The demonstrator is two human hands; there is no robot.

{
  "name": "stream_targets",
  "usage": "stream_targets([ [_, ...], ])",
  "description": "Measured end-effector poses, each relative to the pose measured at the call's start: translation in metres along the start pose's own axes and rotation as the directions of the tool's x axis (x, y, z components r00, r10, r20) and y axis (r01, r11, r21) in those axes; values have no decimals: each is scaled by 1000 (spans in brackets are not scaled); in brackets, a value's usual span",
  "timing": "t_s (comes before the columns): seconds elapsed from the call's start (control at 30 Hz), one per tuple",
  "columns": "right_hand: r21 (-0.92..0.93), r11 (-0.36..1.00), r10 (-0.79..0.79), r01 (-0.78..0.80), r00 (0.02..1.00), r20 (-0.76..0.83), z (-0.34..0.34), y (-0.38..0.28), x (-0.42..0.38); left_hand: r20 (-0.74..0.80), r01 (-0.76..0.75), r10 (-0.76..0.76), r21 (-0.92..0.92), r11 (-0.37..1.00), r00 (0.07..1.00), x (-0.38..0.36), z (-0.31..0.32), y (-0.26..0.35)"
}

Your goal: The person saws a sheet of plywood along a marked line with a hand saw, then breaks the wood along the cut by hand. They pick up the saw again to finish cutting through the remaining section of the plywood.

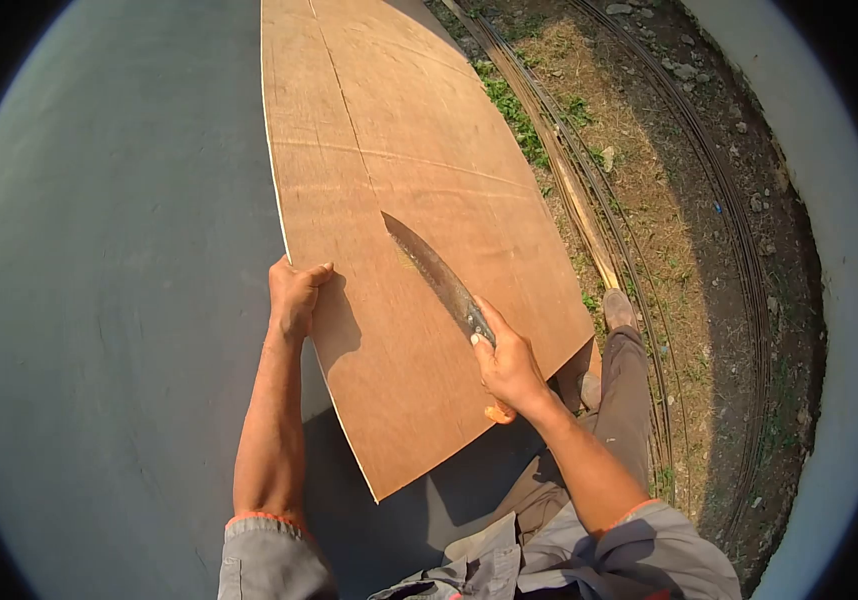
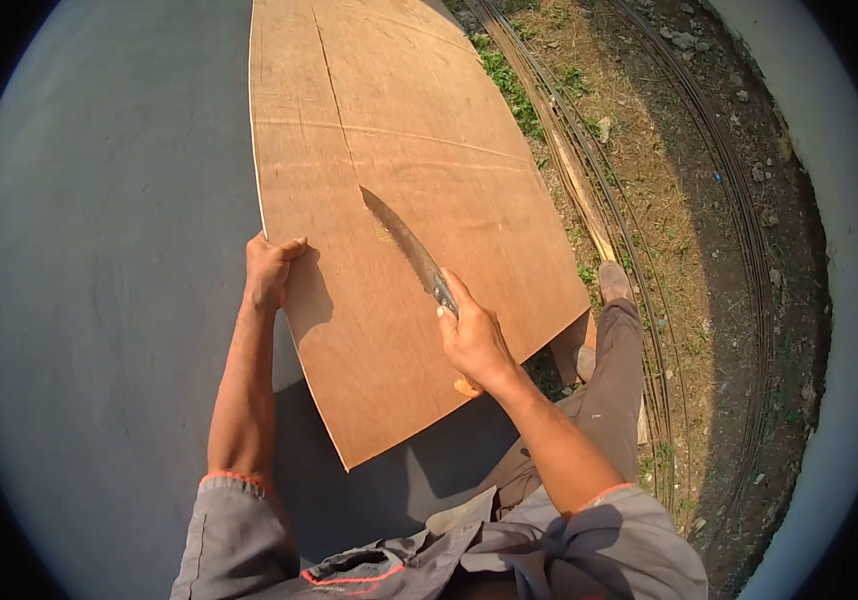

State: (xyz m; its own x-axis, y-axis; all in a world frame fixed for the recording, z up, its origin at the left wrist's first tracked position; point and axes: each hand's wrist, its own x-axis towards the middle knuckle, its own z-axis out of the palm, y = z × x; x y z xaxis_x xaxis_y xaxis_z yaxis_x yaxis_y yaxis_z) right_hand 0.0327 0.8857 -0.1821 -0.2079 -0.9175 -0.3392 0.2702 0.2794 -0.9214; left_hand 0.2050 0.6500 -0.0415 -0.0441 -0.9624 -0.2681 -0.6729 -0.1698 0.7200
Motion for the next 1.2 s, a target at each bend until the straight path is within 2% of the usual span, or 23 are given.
stream_targets([
  [0.07, 58, 996, 67, -70, 996, 56, 30, -9, 61, -1, 18, -18, 0, 1000, 1000, 0, 1, 2],
  [0.1, 66, 995, 74, -77, 996, 57, 31, -6, 58, -8, 38, -38, 10, 999, 999, 1, -1, 3],
  [0.17, 8, 1000, -8, 8, 1000, 11, 37, 5, 39, -17, 75, -74, 17, 997, 997, 0, -4, -3],
  [0.27, 22, 990, -134, 136, 989, -66, -12, 42, -63, -20, 47, -46, 28, 999, 999, 1, -5, -3],
  [0.3, 13, 991, -134, 135, 989, -67, -16, 37, -68, -16, 59, -59, 13, 998, 998, -2, -4, -3],
  [0.37, 66, 995, -77, 81, 995, -60, -13, 25, -69, -7, 49, -49, -1, 999, 999, -1, 0, 1],
  [0.4, 38, 997, -71, 72, 997, -38, -1, 23, -39, -16, 33, -33, 6, 999, 999, 1, 0, 1],
  [0.47, 16, 983, 181, -184, 976, 118, 18, -21, 31, -22, 18, -18, 19, 1000, 1000, -1, 0, 0],
  [0.5, 20, 983, 181, -185, 976, 122, 25, -19, 41, -21, 31, -31, 6, 999, 999, 0, -1, -1],
  [0.57, -43, 999, 29, -28, 999, 38, 44, -8, 50, -19, 66, -66, 5, 998, 998, 2, -2, -1],
  [0.63, -24, 996, -86, 85, 996, -25, 21, 15, -12, -22, 63, -63, 15, 998, 998, 2, -3, 0],
  [0.7, 44, 990, -130, 135, 987, -89, -6, 46, -77, -26, 53, -53, 11, 999, 998, 0, 0, 7],
  [0.73, 32, 990, -133, 136, 987, -91, -9, 44, -77, -22, 46, -46, 12, 999, 999, -5, 3, 6],
  [0.8, -70, 944, -330, 323, 936, -125, -7, 28, -52, -38, 7, -6, 28, 1000, 999, 4, 3, 5],
  [0.87, 21, 996, -89, 90, 995, -38, 16, 32, 11, -68, 18, -15, 51, 999, 998, -1, -1, -2],
  [0.93, 21, 998, -55, 55, 998, -17, 41, 22, 52, -30, 24, -22, 43, 999, 999, 2, 0, 3],
  [1.03, -41, 993, -109, 107, 992, -56, 34, 31, 3, -6, 115, -115, 27, 993, 993, 2, -2, 5],
  [1.1, 17, 969, -242, 247, 960, -140, 2, 53, -63, -35, 83, -83, 10, 996, 996, 3, -3, 2],
  [1.13, 13, 970, -238, 242, 961, -137, -3, 39, -74, -26, 67, -67, 14, 998, 997, -1, -1, 2],
  [1.2, 11, 1000, 9, -9, 999, -34, -12, 10, -82, -9, 20, -20, 12, 1000, 1000, 1, 0, 6],
])
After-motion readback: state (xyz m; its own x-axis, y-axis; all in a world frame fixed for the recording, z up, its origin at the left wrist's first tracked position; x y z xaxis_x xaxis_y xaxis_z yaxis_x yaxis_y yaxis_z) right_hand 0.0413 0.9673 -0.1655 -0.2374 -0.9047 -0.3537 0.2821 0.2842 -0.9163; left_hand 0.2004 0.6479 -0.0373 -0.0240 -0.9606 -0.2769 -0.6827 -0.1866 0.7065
